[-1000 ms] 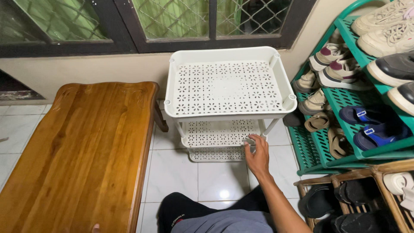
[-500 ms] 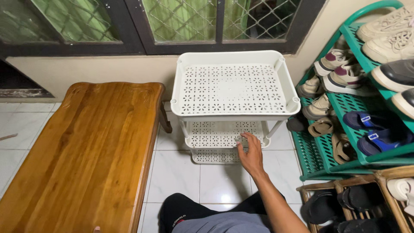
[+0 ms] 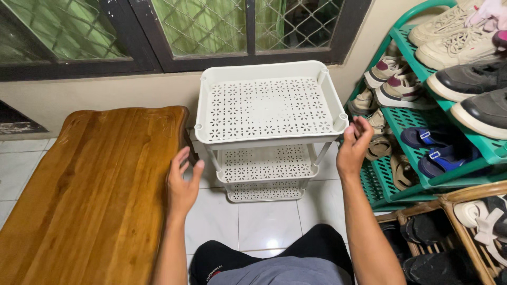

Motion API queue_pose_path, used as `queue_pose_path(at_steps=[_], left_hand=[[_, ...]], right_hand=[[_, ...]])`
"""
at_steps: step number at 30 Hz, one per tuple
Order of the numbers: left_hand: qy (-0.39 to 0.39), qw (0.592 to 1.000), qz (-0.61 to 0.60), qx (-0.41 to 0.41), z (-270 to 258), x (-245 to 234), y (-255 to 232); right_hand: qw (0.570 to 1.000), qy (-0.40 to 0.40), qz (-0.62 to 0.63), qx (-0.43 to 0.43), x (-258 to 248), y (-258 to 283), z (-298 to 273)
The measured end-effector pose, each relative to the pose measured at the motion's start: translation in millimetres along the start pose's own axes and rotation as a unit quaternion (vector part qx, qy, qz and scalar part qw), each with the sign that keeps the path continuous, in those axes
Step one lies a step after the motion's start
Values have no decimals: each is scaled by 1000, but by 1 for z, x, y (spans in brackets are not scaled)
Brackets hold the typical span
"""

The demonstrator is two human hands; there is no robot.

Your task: The person assembles a white plastic storage shelf by inserting vertical support poles into the corners of perforated trays and stacking the trays to form a three-tier unit. The person handles the trays and poles by hand, aligning and securing each layer.

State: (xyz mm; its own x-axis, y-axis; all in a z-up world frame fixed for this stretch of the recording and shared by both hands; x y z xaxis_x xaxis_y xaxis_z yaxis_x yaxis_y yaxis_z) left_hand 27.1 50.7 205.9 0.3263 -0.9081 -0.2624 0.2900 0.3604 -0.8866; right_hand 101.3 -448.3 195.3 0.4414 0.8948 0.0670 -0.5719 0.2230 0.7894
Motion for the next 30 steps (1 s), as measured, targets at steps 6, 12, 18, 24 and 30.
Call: queue_pose_path(at_steps=[6, 12, 18, 24, 30], left_hand=[[32, 981, -139, -132, 89, 41, 37], [97, 916, -318, -225, 83, 70, 60], [90, 907, -351, -215, 88, 73, 68], [93, 940, -250, -213, 95, 63, 59], [-68, 954, 256, 139, 76, 28, -80]], right_hand=[[968, 103, 23, 226, 30, -21, 22], [948, 131, 129, 258, 45, -28, 19], [921, 153, 185, 308, 43, -41, 20], [944, 223, 21, 243, 46, -18, 53], [862, 174, -431, -201, 79, 133, 27]])
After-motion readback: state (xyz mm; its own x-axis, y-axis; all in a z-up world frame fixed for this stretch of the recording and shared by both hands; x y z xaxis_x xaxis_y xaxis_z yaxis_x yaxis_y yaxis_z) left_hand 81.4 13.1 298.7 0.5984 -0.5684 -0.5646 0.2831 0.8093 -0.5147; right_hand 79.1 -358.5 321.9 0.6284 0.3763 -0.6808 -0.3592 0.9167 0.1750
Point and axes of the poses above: each hand's wrist, its own z-axis towards the middle knuckle, its own x-axis out of the palm, y = z × x, the point moved 10 cm from there along z, towards the middle knuckle, and after that the axes turned 4 degrees about y, right-handed, at the moved point
